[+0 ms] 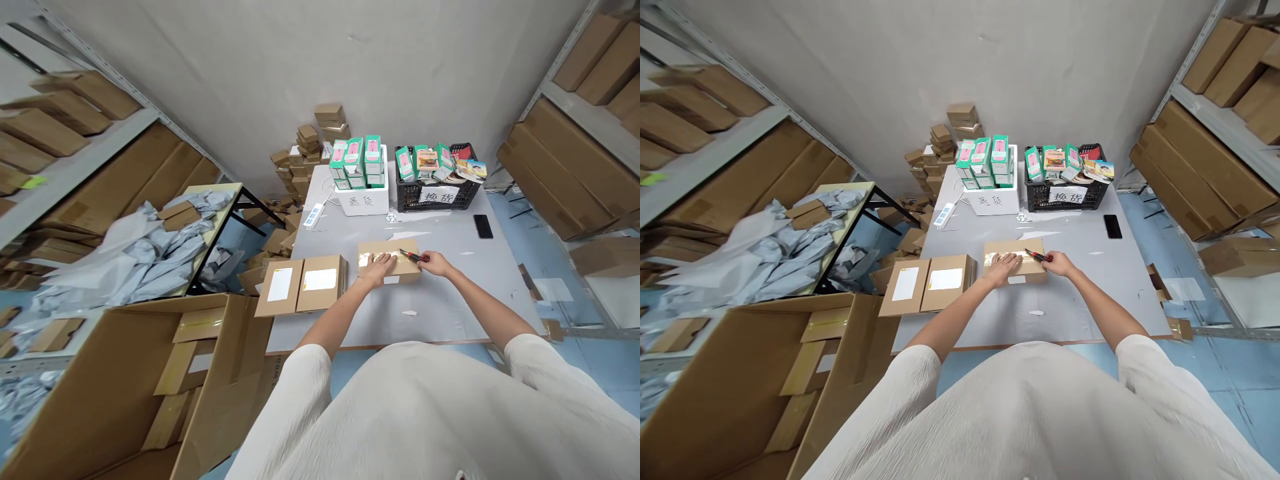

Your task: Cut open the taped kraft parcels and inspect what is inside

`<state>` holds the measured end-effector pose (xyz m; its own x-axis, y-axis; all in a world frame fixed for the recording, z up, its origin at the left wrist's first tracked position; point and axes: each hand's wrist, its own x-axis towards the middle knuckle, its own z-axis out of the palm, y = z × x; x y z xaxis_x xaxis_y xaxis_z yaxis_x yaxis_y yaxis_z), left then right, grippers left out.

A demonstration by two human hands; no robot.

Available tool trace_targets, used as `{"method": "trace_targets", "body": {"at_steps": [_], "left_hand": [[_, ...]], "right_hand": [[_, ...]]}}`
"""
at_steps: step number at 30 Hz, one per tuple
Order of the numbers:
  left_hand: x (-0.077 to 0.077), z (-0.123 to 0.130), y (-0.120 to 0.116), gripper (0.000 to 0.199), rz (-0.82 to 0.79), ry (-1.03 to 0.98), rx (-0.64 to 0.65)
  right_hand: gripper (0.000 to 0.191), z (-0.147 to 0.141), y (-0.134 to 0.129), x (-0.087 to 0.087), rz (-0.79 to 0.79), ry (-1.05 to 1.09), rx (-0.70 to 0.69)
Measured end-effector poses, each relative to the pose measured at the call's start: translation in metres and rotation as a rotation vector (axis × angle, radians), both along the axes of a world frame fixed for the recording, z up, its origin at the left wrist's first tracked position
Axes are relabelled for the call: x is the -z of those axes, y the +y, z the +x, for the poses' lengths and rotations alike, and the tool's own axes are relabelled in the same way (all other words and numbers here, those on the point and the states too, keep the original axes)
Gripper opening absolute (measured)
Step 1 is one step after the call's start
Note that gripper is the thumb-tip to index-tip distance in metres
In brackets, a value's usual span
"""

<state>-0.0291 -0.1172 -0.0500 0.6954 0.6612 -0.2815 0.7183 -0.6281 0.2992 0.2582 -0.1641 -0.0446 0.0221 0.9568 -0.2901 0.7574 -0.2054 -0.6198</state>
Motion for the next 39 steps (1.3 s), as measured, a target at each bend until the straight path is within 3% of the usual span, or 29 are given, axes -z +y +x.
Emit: {"method": "trace_targets", "body": {"at_steps": [5, 11, 19, 26, 34, 39], "left_hand": [[-0.004, 0.004, 0.007, 0.107, -0.023, 0.025, 0.0], [-0.011, 0.037, 0.0, 0.072, 0.038, -0.027, -0.03], [-0.01, 0.069, 0.0, 0.064, 0.009, 0.031, -0.022], [-0.008, 0.069, -0.003, 0.068, 0.022, 0.034, -0.021], [-0.008, 0.067, -0.008, 0.068, 0.025, 0.015, -0.037], [-0.009, 0.067, -0.009, 0.069, 0.031, 0.005, -0.023]], "right_hand": [[0.03, 0.015, -0.011, 0.0, -0.019, 0.173, -0.018], [0.029, 0.043, -0.008, -0.004, -0.057, 0.189, 0.072], [0.024, 0.064, -0.011, -0.01, -0.061, 0.222, 0.074], [0.028, 0.078, 0.004, -0.015, 0.03, -0.111, -0.168], [0.045, 0.077, 0.022, -0.013, -0.046, -0.374, -0.302], [0.049, 0.07, 0.029, -0.009, -0.055, -0.413, -0.359]]}}
